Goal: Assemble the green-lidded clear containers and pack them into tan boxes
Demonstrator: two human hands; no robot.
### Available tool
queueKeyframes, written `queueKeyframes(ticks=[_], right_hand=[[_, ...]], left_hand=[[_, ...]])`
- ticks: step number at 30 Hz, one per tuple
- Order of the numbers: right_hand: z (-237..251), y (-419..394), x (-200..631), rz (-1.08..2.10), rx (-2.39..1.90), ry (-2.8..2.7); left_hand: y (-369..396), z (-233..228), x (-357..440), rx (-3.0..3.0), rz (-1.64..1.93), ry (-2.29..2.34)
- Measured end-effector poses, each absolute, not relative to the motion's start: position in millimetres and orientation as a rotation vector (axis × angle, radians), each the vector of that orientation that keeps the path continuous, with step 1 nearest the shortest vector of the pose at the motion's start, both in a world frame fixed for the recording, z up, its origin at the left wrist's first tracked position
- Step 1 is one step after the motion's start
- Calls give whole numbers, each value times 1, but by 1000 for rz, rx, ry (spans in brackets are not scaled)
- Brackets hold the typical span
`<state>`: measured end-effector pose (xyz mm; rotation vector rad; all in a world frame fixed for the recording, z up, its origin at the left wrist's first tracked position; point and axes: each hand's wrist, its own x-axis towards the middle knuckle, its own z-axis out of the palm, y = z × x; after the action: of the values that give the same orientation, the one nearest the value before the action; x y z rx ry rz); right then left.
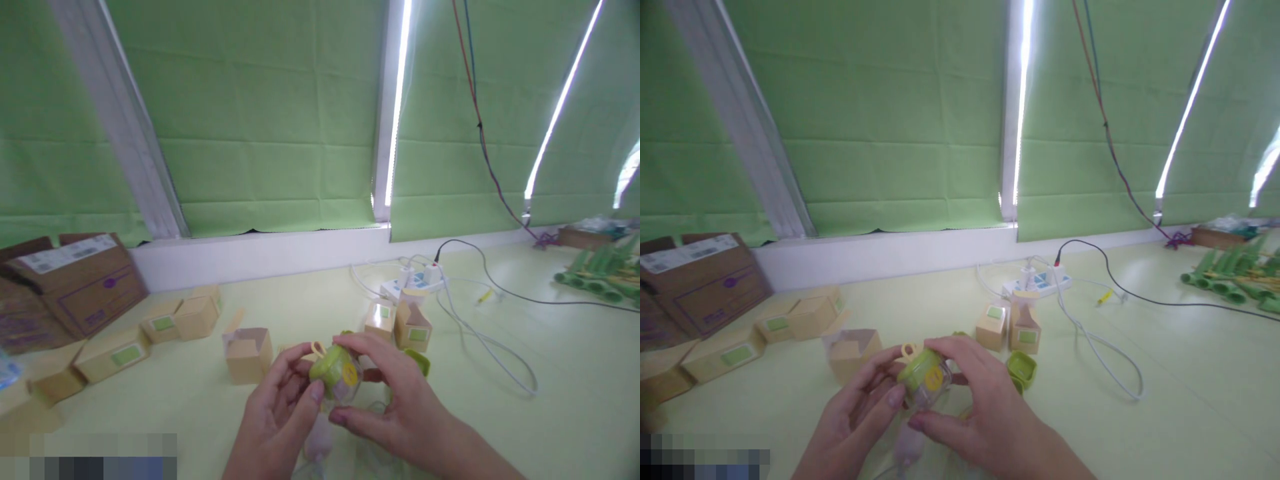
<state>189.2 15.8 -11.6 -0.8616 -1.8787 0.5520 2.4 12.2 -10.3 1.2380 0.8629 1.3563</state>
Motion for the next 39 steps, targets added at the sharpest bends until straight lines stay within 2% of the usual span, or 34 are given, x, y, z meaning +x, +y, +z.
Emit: queueKeyframes(ticks=[18,27,33,39], right_hand=[[-3,14,191,706,-844,-1915],[-9,29,205,450,-1002,-1668],[-6,31,204,281,-923,-1733],[6,31,212,75,-802,-1572]], left_hand=[[9,-19,5,1464,1336,991],[17,-20,-8,1654,1279,1181],[26,-14,-17,1996,1243,1326],[48,15,5,2267,927,1273]])
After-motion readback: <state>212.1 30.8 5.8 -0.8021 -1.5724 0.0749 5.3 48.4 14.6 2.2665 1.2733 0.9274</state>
